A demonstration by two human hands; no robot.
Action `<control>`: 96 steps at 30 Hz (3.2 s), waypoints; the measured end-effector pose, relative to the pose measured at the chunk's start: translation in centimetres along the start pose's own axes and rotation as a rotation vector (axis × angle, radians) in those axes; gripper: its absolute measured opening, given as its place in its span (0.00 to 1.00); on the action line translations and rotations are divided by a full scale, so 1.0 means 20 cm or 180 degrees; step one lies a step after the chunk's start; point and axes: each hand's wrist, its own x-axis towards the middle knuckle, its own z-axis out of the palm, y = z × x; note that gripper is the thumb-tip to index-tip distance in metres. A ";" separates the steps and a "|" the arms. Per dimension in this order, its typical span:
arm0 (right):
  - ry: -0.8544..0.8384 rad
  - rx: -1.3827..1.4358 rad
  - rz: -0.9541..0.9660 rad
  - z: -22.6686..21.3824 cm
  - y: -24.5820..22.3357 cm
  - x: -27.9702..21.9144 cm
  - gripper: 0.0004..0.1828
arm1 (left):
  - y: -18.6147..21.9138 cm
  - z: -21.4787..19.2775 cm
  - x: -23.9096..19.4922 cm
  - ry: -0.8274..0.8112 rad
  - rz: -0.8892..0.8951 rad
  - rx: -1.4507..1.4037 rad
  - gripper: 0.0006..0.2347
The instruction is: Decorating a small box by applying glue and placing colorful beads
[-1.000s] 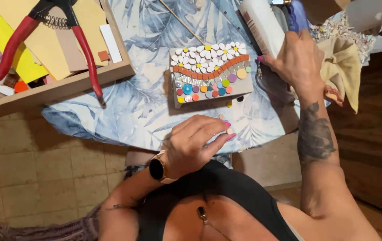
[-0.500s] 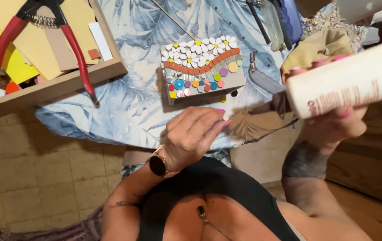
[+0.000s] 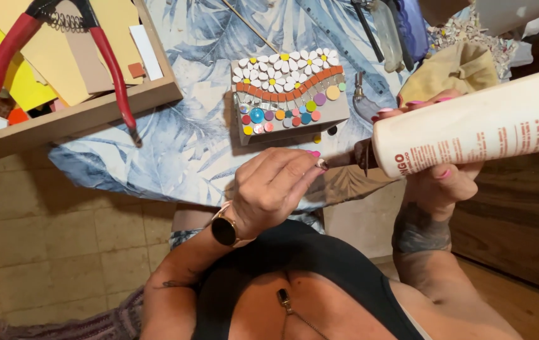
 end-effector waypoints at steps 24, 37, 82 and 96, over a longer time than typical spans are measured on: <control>-0.0017 -0.0226 -0.0163 0.04 -0.01 0.01 0.32 | -0.01 -0.01 -0.01 0.0089 0.0059 -0.0036 0.05; -0.0163 -0.0274 -0.0091 0.05 -0.04 0.03 0.32 | -0.01 0.00 -0.03 0.0092 0.0073 -0.0038 0.05; -0.1494 -0.2833 -0.1456 0.41 0.10 0.22 0.05 | -0.05 0.15 -0.25 0.0586 -0.4874 -0.5311 0.04; -0.1879 -0.3231 -0.1643 0.45 0.17 0.35 0.05 | -0.11 0.04 -0.23 0.0960 -0.4913 -0.4860 0.05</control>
